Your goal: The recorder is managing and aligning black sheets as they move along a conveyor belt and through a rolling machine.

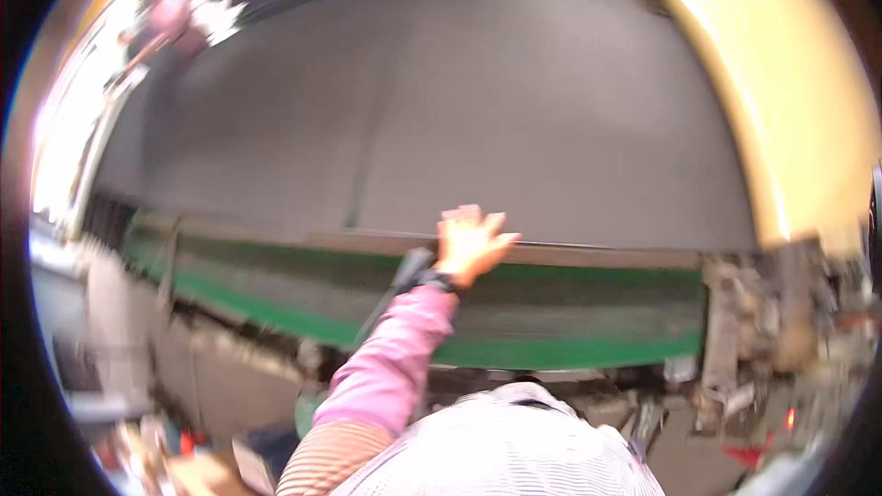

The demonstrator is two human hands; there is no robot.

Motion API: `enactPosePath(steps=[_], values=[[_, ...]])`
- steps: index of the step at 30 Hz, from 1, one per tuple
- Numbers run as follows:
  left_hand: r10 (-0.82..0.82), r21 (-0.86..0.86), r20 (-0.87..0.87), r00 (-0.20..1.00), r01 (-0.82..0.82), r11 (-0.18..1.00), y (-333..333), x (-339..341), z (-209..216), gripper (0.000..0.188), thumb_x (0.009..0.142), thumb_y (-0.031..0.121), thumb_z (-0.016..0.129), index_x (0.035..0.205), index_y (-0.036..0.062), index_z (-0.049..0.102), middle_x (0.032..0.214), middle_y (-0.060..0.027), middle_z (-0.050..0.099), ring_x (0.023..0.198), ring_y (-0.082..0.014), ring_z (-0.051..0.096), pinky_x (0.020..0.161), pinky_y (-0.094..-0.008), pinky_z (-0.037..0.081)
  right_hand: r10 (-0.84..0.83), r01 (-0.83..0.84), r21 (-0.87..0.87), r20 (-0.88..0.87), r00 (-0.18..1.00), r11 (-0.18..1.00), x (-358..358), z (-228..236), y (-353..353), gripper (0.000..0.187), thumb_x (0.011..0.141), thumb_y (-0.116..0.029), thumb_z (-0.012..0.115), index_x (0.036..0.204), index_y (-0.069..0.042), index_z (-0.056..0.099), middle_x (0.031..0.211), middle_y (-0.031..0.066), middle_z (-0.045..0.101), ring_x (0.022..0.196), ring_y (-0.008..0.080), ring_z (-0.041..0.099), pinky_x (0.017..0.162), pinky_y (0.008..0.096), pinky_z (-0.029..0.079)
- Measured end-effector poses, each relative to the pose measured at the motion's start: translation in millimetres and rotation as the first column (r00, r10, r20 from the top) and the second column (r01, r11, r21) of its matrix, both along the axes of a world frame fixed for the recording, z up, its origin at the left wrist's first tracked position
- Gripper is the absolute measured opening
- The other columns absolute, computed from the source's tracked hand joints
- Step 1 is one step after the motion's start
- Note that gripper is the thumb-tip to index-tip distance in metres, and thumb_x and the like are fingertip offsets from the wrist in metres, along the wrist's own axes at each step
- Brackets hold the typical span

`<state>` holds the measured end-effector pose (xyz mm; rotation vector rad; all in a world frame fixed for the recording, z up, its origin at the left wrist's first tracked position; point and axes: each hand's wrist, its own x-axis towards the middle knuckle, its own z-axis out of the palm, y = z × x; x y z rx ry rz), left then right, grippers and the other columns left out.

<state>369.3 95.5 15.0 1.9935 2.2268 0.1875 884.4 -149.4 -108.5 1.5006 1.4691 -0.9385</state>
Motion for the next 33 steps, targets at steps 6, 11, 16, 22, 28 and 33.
enactPosePath(steps=[6, 11, 16, 22, 28, 33], values=[[0.209, 0.68, 0.087, 0.974, -0.211, 0.702, 3, -123, -25, 0.019, 0.074, 0.02, 0.062, 0.083, 0.0037, 0.058, 0.085, -0.0115, 0.058, 0.084, -0.0303, 0.054, 0.079, -0.0413, 0.042, 0.054, -0.052, -0.045, 0.026, 0.998, 0.998, 3, -2, 22, 0.034, 0.08, -0.025, 0.046, 0.098, -0.006, 0.069, 0.105, 0.0199, 0.063, 0.1, 0.0355, 0.061, 0.088, 0.0433, 0.047], [0.626, 0.297, -0.19, 0.756, -0.564, 0.771, -50, -261, -42, 0.039, 0.076, 0.036, 0.062, 0.092, 0.0005, 0.057, 0.096, -0.0161, 0.057, 0.098, -0.0299, 0.052, 0.088, -0.0418, 0.041, 0.097, -0.095, -0.077, 0.024, 0.995, 0.992, 4, 5, 24, 0.035, 0.081, -0.026, 0.045, 0.098, -0.006, 0.069, 0.106, 0.0201, 0.062, 0.1, 0.0356, 0.06, 0.087, 0.0439, 0.046], [0.523, 0.156, -0.042, 0.852, -0.511, 0.845, -51, -262, -42, 0.037, 0.078, 0.039, 0.061, 0.089, 0.004, 0.059, 0.094, -0.0137, 0.057, 0.095, -0.0304, 0.053, 0.082, -0.0417, 0.046, 0.113, -0.112, -0.088, 0.014, 0.993, 0.99, -11, 6, 29, 0.036, 0.082, -0.028, 0.045, 0.099, -0.007, 0.069, 0.106, 0.0203, 0.062, 0.101, 0.0358, 0.06, 0.087, 0.0445, 0.046], [0.294, 0.165, 0.107, 0.95, -0.309, 0.937, -30, -166, -41, 0.026, 0.079, 0.032, 0.062, 0.08, 0.0061, 0.062, 0.086, -0.01, 0.058, 0.088, -0.0281, 0.055, 0.079, -0.0397, 0.047, 0.077, -0.076, -0.069, 0.0, 0.997, 0.995, -37, 13, 39, 0.037, 0.083, -0.033, 0.044, 0.099, -0.01, 0.068, 0.107, 0.019, 0.062, 0.1, 0.036, 0.06, 0.086, 0.0452, 0.047], [0.142, 0.103, 0.302, 0.943, -0.181, 0.978, -7, -90, -27, 0.033, 0.082, 0.036, 0.061, 0.091, 0.0045, 0.066, 0.098, -0.0119, 0.061, 0.098, -0.0289, 0.055, 0.087, -0.0382, 0.045, -0.053, 0.057, -0.102, 0.042, 0.998, 0.993, -43, 26, 41, 0.042, 0.081, -0.039, 0.047, 0.101, -0.008, 0.067, 0.108, 0.0203, 0.061, 0.105, 0.0347, 0.058, 0.088, 0.0426, 0.046], [0.067, 0.321, 0.309, 0.949, -0.171, 0.932, -22, -127, -18, 0.03, 0.088, 0.032, 0.055, 0.09, 0.0042, 0.067, 0.095, -0.0125, 0.066, 0.093, -0.0316, 0.061, 0.082, -0.04, 0.049, -0.123, 0.133, -0.053, 0.164, 0.979, 0.99, -33, 41, 36, 0.036, 0.076, -0.027, 0.053, 0.103, -0.007, 0.067, 0.108, 0.019, 0.062, 0.104, 0.0332, 0.059, 0.088, 0.0407, 0.047]])
